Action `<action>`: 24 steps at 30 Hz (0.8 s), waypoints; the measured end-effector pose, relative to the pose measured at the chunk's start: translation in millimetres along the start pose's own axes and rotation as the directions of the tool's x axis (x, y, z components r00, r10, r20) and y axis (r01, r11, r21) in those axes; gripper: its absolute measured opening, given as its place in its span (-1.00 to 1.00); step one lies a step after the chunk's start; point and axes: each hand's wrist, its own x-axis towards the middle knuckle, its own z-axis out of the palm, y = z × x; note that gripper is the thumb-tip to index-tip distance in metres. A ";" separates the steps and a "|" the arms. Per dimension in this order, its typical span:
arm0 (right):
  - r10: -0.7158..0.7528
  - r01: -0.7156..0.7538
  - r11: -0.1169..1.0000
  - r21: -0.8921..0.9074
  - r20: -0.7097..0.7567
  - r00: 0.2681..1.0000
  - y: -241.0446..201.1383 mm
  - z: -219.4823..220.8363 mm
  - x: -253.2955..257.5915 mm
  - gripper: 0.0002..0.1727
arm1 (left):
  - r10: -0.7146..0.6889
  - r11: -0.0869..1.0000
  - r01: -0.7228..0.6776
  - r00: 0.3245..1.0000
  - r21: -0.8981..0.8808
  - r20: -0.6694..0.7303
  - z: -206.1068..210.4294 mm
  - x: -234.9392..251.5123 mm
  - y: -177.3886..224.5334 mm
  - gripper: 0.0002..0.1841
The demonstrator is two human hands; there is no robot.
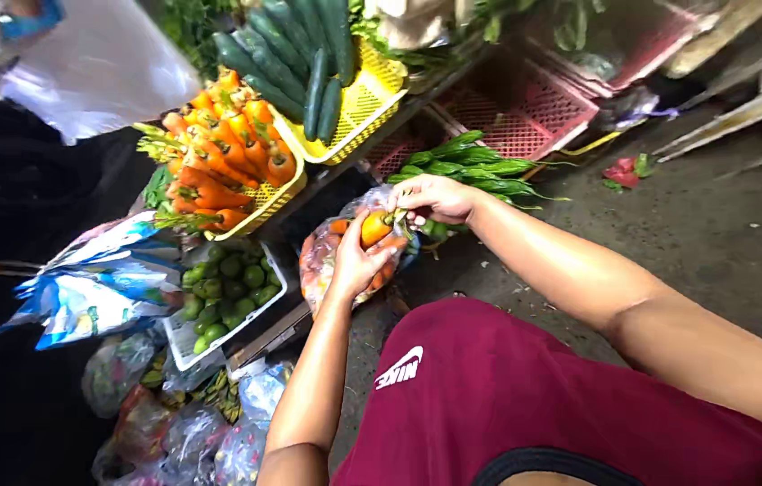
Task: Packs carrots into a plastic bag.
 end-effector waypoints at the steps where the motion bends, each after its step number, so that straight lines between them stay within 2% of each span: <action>1: -0.049 0.050 0.999 0.023 -0.035 0.998 -8.7 -4.2 -23.3 -0.78 | 0.033 0.997 -0.032 0.999 -0.071 0.013 16.8 6.4 19.7 -0.30; 3: -0.100 0.084 0.994 -0.076 -0.232 0.968 -20.8 -13.4 -66.8 -0.72 | 0.052 0.997 -0.048 0.996 -0.067 0.074 47.5 18.1 53.5 -0.46; 5: -0.072 -0.021 0.980 -0.200 -0.447 0.891 -25.5 -17.6 -107.9 -0.66 | 0.034 0.993 -0.044 0.995 0.105 0.091 74.5 22.7 84.7 -0.47; 7: -0.094 -0.018 0.984 -0.178 -0.596 0.797 -18.5 -13.7 -142.7 -0.65 | 0.022 0.967 -0.047 0.995 0.251 0.100 97.9 23.5 109.4 -0.43; 10: -0.070 0.062 0.997 -0.036 -0.706 0.705 -11.1 -10.0 -175.2 -0.70 | 0.046 0.935 -0.073 0.995 0.347 0.086 128.0 20.0 130.2 -0.36; 12: 0.003 0.018 1.000 0.020 -0.748 0.664 -7.6 -10.8 -185.2 -0.69 | 0.076 0.917 -0.094 0.995 0.388 0.060 142.2 17.9 135.3 -0.35; 13: -0.008 -0.041 0.998 -0.046 -0.759 0.651 -4.4 -11.5 -189.0 -0.65 | 0.074 0.911 -0.091 0.996 0.403 0.057 147.1 16.4 138.3 -0.34; 15: -0.116 -0.195 0.932 -0.306 -0.761 0.639 3.8 -10.2 -195.9 -0.56 | 0.049 0.905 -0.070 0.997 0.420 0.061 153.3 10.9 145.2 -0.32; 17: -0.224 -0.322 0.784 -0.531 -0.726 0.650 7.4 -8.5 -201.7 -0.50 | 0.022 0.910 -0.053 0.997 0.411 0.079 154.3 4.5 149.2 -0.30; 19: -0.297 -0.351 0.645 -0.679 -0.645 0.704 9.9 -12.7 -199.1 -0.50 | 0.010 0.903 -0.060 0.993 0.426 0.120 147.1 0.7 144.6 -0.31; 20: -0.281 -0.338 0.615 -0.712 -0.599 0.750 12.2 -16.2 -196.6 -0.49 | 0.012 0.884 -0.083 0.988 0.459 0.156 139.5 0.5 139.5 -0.34; 22: -0.114 -0.280 0.671 -0.687 -0.469 0.876 17.0 -23.7 -195.8 -0.53 | -0.009 0.822 -0.128 0.971 0.555 0.238 112.1 1.0 127.6 -0.43; 24: 0.046 -0.259 0.795 -0.549 -0.371 0.927 19.2 -27.8 -204.8 -0.59 | -0.053 0.791 -0.072 0.981 0.607 0.185 78.0 -0.8 100.0 -0.48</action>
